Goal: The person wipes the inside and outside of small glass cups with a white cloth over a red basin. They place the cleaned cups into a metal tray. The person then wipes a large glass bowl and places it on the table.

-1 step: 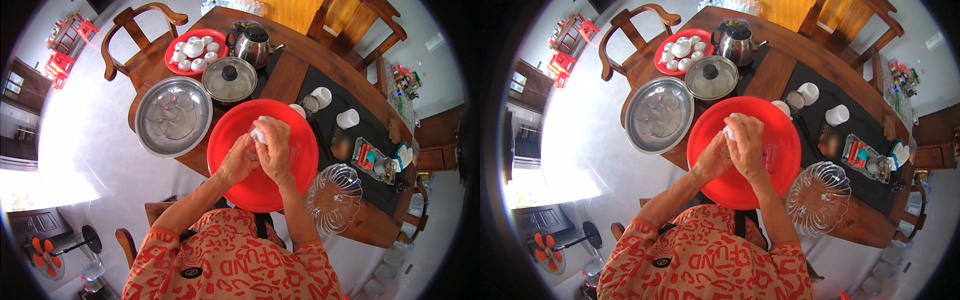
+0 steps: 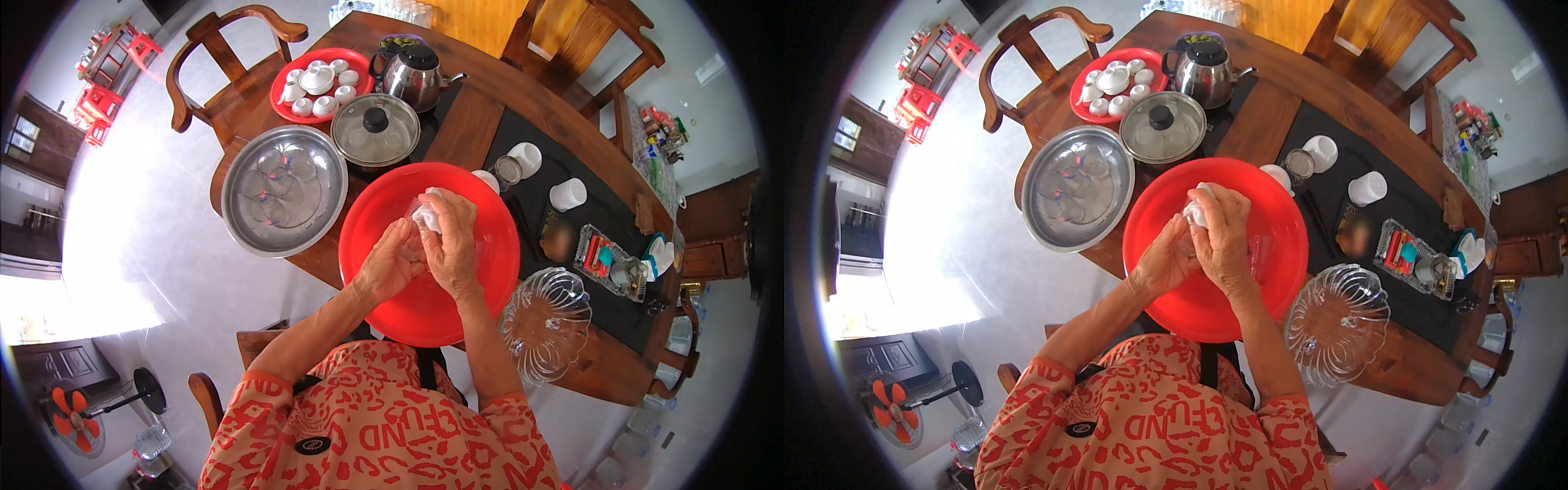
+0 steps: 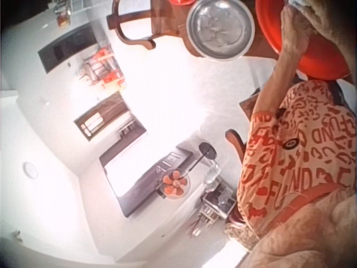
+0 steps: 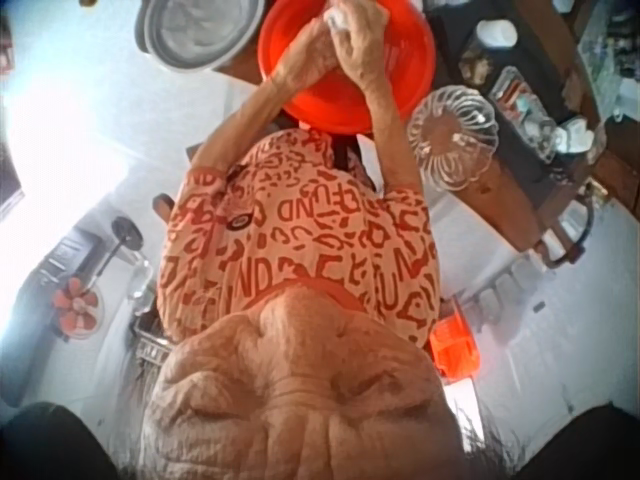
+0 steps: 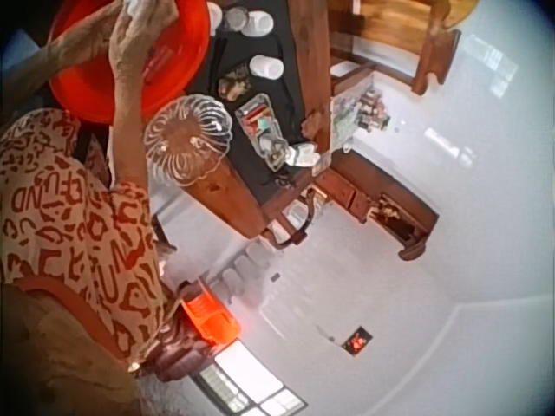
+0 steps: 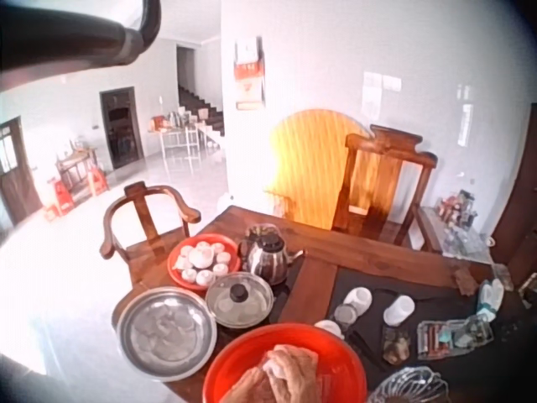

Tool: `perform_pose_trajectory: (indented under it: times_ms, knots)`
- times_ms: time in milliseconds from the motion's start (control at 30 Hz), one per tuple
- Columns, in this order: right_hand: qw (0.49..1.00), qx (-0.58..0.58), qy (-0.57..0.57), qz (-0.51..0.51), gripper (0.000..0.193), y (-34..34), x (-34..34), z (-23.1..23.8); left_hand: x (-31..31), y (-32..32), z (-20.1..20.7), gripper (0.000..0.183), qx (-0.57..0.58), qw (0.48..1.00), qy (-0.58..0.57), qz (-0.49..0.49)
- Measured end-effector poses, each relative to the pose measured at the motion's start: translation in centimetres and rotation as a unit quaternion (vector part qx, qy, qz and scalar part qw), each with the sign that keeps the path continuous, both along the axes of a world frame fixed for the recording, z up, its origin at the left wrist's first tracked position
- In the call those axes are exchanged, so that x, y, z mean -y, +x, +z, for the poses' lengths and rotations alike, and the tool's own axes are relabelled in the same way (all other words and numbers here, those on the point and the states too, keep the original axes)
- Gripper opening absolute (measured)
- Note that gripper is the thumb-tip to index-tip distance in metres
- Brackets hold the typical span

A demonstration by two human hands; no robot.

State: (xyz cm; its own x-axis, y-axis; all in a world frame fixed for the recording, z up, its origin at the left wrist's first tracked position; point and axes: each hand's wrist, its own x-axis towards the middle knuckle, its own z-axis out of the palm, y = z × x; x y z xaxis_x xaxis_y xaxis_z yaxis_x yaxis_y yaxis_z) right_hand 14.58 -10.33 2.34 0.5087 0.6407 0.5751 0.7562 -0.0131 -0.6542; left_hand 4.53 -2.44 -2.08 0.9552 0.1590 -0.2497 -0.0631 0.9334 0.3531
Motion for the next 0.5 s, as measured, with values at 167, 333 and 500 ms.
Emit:
perform_pose_trajectory:
  times_ms: [167, 333, 500]
  knots:
    - [0.997, 0.071, -0.02, 0.017, 0.042, -2.5, 1.5, -1.2, -0.1, 0.8, -1.1, 0.033, 0.004, 0.998, -0.045, 0.052]
    - [1.0, 0.024, 0.001, -0.003, 0.041, -3.0, 2.8, -2.7, -0.1, 0.7, -0.8, 0.052, -0.064, 0.995, 0.058, 0.058]
    - [0.997, -0.052, -0.056, -0.027, 0.04, 0.2, 3.8, -4.1, -2.0, -1.0, -0.2, 0.055, -0.01, 0.999, 0.049, -0.021]
